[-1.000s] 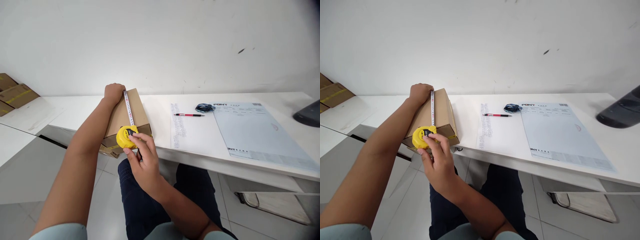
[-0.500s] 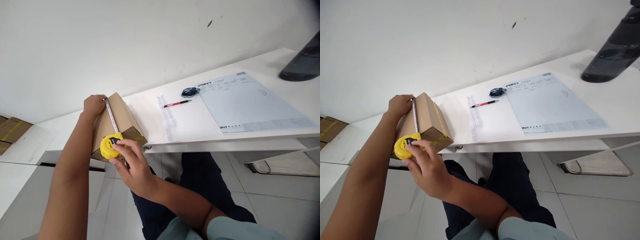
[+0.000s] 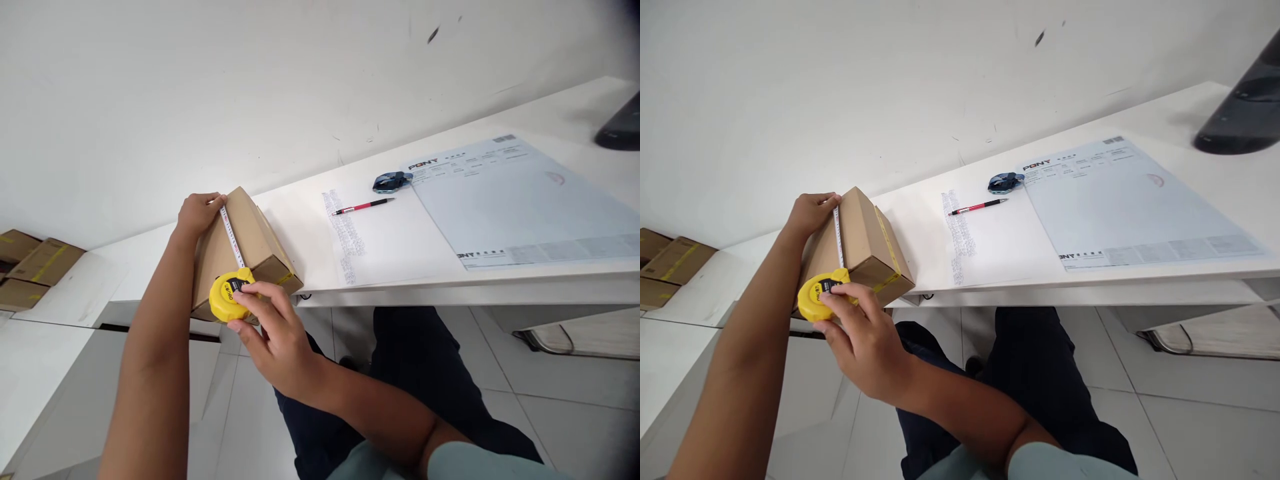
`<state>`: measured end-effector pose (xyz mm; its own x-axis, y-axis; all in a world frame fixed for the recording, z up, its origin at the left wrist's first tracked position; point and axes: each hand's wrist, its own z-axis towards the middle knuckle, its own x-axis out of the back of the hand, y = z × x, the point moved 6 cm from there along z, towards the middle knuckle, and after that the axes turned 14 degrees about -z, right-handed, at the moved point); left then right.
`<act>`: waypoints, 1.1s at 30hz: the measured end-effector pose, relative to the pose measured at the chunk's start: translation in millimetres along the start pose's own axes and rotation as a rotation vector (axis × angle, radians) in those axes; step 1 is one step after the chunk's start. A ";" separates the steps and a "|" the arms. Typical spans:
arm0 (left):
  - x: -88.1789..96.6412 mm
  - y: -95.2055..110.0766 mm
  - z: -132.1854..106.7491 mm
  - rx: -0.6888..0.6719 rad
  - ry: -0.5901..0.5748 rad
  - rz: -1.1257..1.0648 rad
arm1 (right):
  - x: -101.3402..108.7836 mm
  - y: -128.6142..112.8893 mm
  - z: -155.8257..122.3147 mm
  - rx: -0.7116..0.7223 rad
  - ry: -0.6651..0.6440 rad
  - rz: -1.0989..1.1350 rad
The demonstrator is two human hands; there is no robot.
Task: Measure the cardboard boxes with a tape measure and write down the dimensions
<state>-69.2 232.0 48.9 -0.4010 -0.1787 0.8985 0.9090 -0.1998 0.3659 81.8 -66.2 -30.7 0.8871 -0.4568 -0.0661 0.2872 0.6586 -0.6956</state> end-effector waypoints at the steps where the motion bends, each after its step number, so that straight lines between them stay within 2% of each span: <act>1: -1.8 -0.4 0.0 -0.011 0.005 -0.012 | -1.2 0.0 1.2 0.000 0.005 0.004; 6: -9.6 -1.5 0.0 -0.035 0.003 -0.107 | -5.8 1.0 5.7 -0.013 0.060 0.018; 12: -12.2 -2.8 -0.4 -0.039 -0.022 -0.149 | 0.2 1.6 2.1 0.014 0.125 0.010; 21: -17.4 -9.3 3.4 0.023 -0.082 -0.159 | -6.0 4.4 -7.0 -0.005 0.009 -0.012; 29: -13.0 -8.8 4.1 -0.040 0.020 -0.223 | -19.0 -4.0 -8.9 0.164 -0.036 -0.177; 33: -8.0 -6.7 -1.2 -0.100 0.099 -0.287 | -26.7 -0.9 -14.0 0.175 -0.035 -0.253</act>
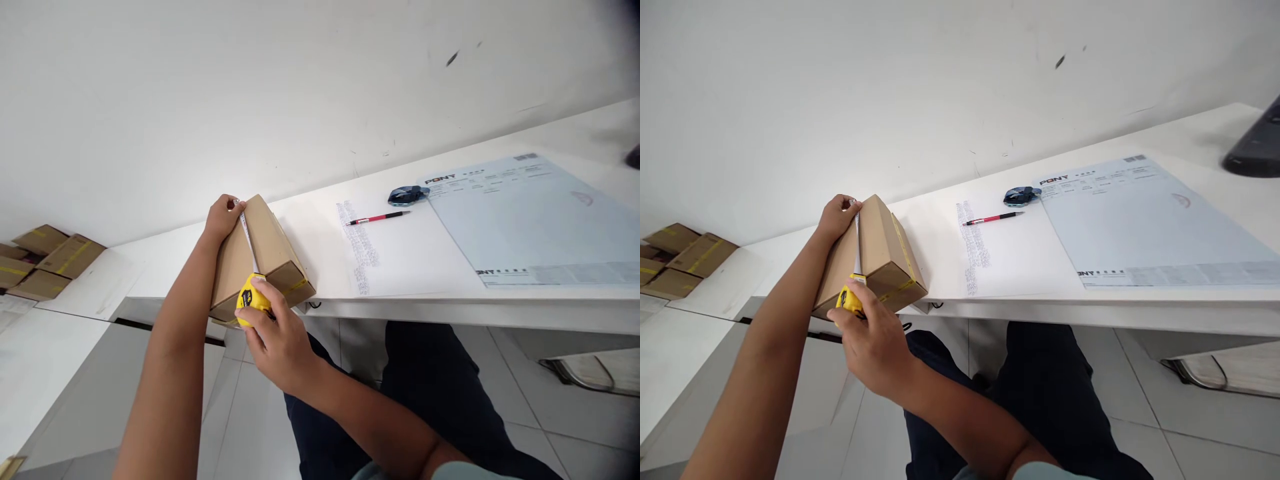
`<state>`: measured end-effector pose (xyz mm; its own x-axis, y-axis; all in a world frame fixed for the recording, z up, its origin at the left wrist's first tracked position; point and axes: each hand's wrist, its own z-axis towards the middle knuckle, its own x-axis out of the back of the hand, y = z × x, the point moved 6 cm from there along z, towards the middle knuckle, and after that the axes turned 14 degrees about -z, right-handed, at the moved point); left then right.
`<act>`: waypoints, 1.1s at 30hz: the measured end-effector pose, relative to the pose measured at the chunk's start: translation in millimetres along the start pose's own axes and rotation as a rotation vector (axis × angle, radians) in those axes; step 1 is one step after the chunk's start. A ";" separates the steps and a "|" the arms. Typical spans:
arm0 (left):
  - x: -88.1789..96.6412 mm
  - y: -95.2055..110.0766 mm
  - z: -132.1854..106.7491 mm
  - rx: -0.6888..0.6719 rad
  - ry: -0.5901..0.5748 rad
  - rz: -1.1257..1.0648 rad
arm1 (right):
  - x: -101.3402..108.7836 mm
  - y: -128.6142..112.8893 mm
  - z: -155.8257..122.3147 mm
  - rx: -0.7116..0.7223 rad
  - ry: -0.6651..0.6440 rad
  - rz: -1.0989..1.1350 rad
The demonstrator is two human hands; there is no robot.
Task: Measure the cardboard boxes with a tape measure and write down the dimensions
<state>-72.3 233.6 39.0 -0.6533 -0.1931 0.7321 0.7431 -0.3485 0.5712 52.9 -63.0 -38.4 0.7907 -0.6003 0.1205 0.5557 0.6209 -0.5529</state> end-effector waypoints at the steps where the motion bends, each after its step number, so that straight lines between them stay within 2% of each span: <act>1: 0.9 1.8 -1.6 -0.017 0.016 -0.019 | -1.2 0.3 -1.1 -0.008 0.008 0.001; 7: 11.0 19.3 -3.9 -0.044 0.138 -0.204 | -0.2 2.6 3.7 -0.005 0.002 0.084; 10: 24.4 38.7 -6.9 -0.029 0.161 -0.349 | 11.8 14.4 10.3 -0.006 0.085 0.171; 12: 34.1 58.7 -19.2 -0.034 0.127 -0.501 | 21.6 29.9 13.1 -0.064 0.166 0.247; 14: 39.0 82.3 -43.5 -0.021 0.045 -0.681 | 29.7 46.4 14.0 -0.137 0.226 0.322; 16: 34.0 106.4 -78.8 0.040 -0.079 -0.763 | 37.4 58.2 13.3 -0.182 0.274 0.380; 19: 8.8 133.5 -141.2 0.212 -0.312 -0.686 | 48.7 62.4 9.6 -0.182 0.306 0.427; 21: -11.3 144.2 -180.1 0.320 -0.489 -0.605 | 56.8 57.4 5.0 -0.136 0.303 0.423; 23: -22.3 152.2 -207.5 0.345 -0.587 -0.537 | 65.7 52.3 -1.8 -0.096 0.304 0.393; 25: -23.9 162.4 -221.3 0.251 -0.628 -0.481 | 74.8 51.4 -9.5 -0.087 0.326 0.362; 28: -20.4 179.1 -222.8 0.036 -0.694 -0.385 | 83.9 56.5 -17.1 -0.099 0.347 0.396; 31: -17.6 184.9 -197.2 -0.186 -0.661 -0.152 | 89.0 63.4 -19.4 -0.132 0.386 0.475; 33: -18.9 179.5 -171.8 -0.335 -0.611 0.075 | 89.5 70.5 -20.0 -0.246 0.404 0.553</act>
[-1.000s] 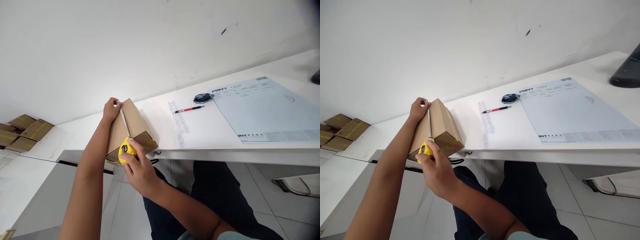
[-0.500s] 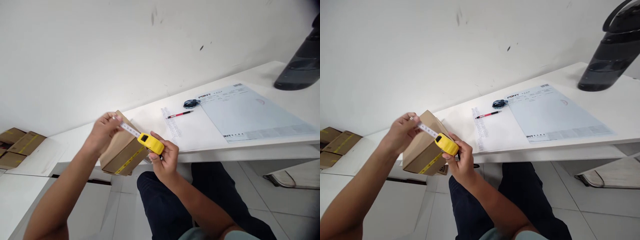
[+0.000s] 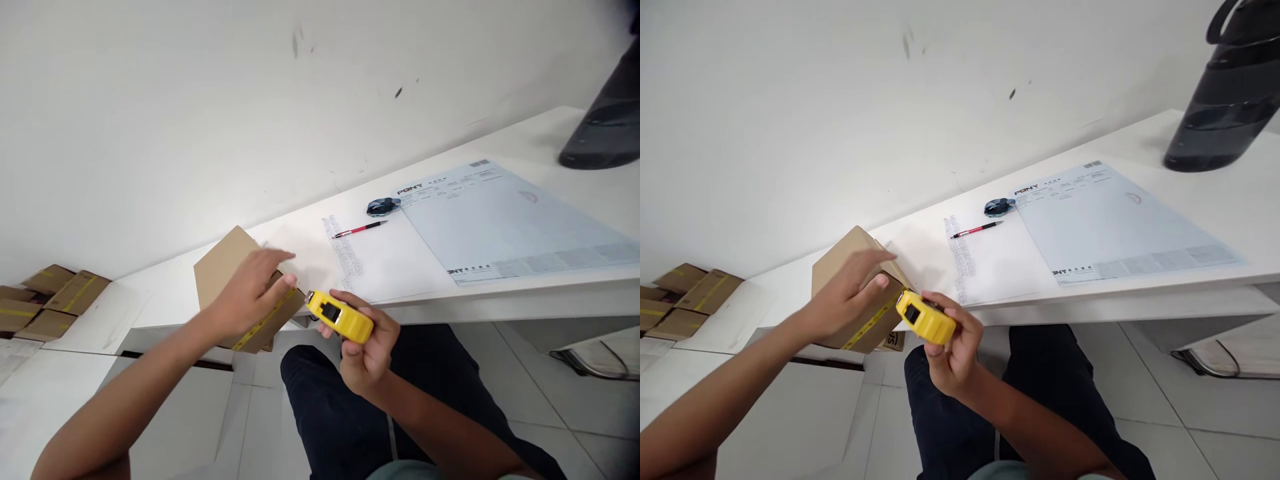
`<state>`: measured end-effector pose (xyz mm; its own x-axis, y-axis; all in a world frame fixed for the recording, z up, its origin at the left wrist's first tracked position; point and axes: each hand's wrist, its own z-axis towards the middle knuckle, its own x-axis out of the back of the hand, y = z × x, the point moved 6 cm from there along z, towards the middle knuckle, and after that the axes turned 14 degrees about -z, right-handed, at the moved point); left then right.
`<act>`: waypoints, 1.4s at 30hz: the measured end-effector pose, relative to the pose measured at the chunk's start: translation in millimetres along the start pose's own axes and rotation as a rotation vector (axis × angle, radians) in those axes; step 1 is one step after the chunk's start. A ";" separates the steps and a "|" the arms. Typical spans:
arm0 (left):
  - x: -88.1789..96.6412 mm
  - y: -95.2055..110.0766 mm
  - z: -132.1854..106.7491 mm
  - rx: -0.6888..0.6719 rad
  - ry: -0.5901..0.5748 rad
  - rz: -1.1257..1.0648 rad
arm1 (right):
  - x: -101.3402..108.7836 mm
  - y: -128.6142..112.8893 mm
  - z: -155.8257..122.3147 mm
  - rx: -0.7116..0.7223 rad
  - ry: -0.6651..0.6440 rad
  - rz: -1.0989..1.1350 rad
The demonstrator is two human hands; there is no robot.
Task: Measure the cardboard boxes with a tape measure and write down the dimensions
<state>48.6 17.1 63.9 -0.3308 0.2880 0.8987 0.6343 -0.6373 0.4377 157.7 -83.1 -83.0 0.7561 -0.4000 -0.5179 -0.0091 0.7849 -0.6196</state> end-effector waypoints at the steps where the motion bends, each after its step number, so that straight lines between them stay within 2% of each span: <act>1: 3.3 -10.7 8.2 -0.004 -0.018 0.105 | 1.3 4.8 0.6 -0.104 0.014 0.030; 4: 3.6 -52.2 18.0 0.136 -0.123 0.222 | 4.0 22.5 -1.2 -0.496 0.022 0.092; 5: 2.8 -62.7 15.8 0.172 -0.119 0.218 | 4.7 27.3 -1.6 -0.602 0.013 0.100; 7: 1.1 -72.6 6.1 0.165 -0.033 0.197 | 6.8 35.1 0.7 -0.738 0.002 0.112; 9: -1.6 -70.2 -8.9 0.090 0.076 0.180 | 10.5 42.1 6.0 -0.790 0.030 0.117; 13: -7.3 -47.1 -41.6 -0.099 0.203 0.151 | 15.8 55.0 10.6 -0.822 0.114 0.101; 17: 3.7 -25.9 -64.9 -0.235 0.373 0.073 | 11.2 62.8 2.7 -0.877 0.108 0.093; 22: 17.0 -18.1 -87.5 -0.443 0.699 -0.087 | -3.3 61.4 -4.9 -0.967 0.102 0.221; 25: 6.6 -30.7 -96.2 -0.460 0.856 -0.137 | -10.3 53.3 0.6 -0.942 0.083 0.262; 29: -21.7 -62.8 -97.0 -0.454 1.057 -0.150 | -11.7 44.9 17.3 -0.838 0.039 0.197; 32: -39.2 -85.7 -86.1 -0.426 1.119 -0.104 | -8.8 41.5 39.5 -0.717 -0.017 0.102; 34: -41.0 -91.6 -79.4 -0.409 1.110 -0.059 | -7.5 36.1 58.4 -0.620 -0.104 0.019; 37: -32.9 -74.8 -80.2 -0.441 1.049 0.099 | -8.8 20.0 81.4 -0.515 -0.316 -0.095; 39: -30.8 -47.0 -87.5 -0.560 0.957 0.212 | -11.4 4.8 86.7 -0.486 -0.482 -0.126; 42: -39.9 -3.5 -101.7 -0.727 0.802 0.320 | -14.2 -17.9 79.3 -0.487 -0.669 -0.099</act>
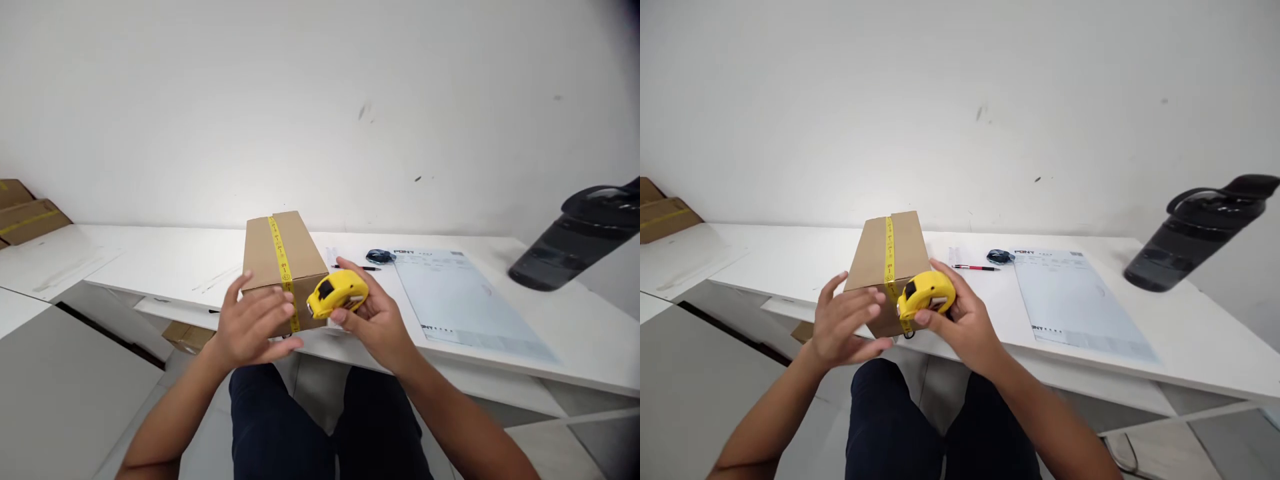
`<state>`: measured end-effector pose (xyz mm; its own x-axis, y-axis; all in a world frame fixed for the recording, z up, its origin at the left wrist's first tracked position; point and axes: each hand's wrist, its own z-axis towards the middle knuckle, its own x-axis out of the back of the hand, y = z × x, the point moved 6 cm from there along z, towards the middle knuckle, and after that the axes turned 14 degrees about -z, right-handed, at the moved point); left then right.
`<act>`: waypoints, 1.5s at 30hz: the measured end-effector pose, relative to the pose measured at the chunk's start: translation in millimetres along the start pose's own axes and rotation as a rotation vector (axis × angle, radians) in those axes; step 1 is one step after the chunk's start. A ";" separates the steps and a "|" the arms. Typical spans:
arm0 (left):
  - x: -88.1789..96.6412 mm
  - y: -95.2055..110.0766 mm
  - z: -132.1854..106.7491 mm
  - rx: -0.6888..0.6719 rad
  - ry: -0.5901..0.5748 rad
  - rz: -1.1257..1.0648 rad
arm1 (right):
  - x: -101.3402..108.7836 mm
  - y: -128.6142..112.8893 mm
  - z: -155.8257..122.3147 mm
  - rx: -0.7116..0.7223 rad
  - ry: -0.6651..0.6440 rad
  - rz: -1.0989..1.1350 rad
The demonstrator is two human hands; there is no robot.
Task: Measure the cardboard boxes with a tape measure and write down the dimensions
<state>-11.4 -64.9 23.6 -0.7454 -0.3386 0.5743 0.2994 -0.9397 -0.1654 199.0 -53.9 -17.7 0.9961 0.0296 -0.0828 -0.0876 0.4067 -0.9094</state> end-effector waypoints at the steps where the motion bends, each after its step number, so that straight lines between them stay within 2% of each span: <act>1: 0.7 12.1 3.4 -0.034 -0.023 0.004 | -3.8 -3.2 -5.6 -0.005 -0.045 0.011; 3: 2.6 30.4 7.1 -0.082 -0.038 0.038 | -11.6 -5.5 -15.6 -0.033 -0.122 0.040; 6: 5.7 44.3 9.1 -0.166 -0.058 0.157 | -18.5 -3.1 -23.7 -0.104 -0.171 0.077; 9: 12.9 46.6 13.6 -0.248 -0.011 0.278 | -20.6 0.2 -25.0 -0.169 -0.152 0.097; 12: 18.9 43.8 22.3 -0.251 0.027 0.232 | -27.0 1.6 -25.4 -0.206 -0.159 0.147; 16: 14.8 50.8 32.1 -0.287 -0.067 0.140 | -36.5 5.0 -29.9 -0.239 -0.175 0.188; 19: 12.2 52.6 32.7 -0.302 -0.147 0.159 | -30.6 8.1 -30.5 -0.212 -0.137 0.130; 21: 17.3 40.3 28.7 -0.272 -0.138 0.222 | -15.6 9.6 -22.2 -0.168 -0.071 0.031; 23: 30.6 11.7 20.6 -0.166 -0.041 0.306 | 8.8 11.4 -3.1 -0.114 0.046 -0.073; 26: 53.7 -51.8 -4.0 0.144 0.138 0.369 | 51.7 18.7 38.0 -0.012 0.254 -0.117; 28: 62.2 -88.3 -25.4 0.344 0.225 0.344 | 70.2 29.5 64.6 0.018 0.269 -0.132; 30: 61.9 -108.4 -41.7 0.476 0.244 0.258 | 80.1 39.2 82.5 0.022 0.260 -0.149; 32: 54.6 -110.0 -47.7 0.509 0.197 0.147 | 79.5 42.3 90.6 0.035 0.231 -0.179; 36: 29.7 -86.8 -38.5 0.435 -0.002 -0.006 | 57.4 35.0 91.6 0.092 0.109 -0.267; 38: 21.7 -78.4 -32.5 0.414 -0.038 -0.036 | 48.1 31.6 91.3 0.104 0.065 -0.298; 45: 13.6 -78.0 -27.6 0.488 -0.096 0.103 | 48.9 29.0 96.3 0.014 -0.010 -0.421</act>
<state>-61.4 2.5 22.2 -0.6464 -0.4007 0.6494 0.6289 -0.7616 0.1561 245.8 47.2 -8.9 0.9449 -0.1330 0.2990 0.3272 0.3976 -0.8573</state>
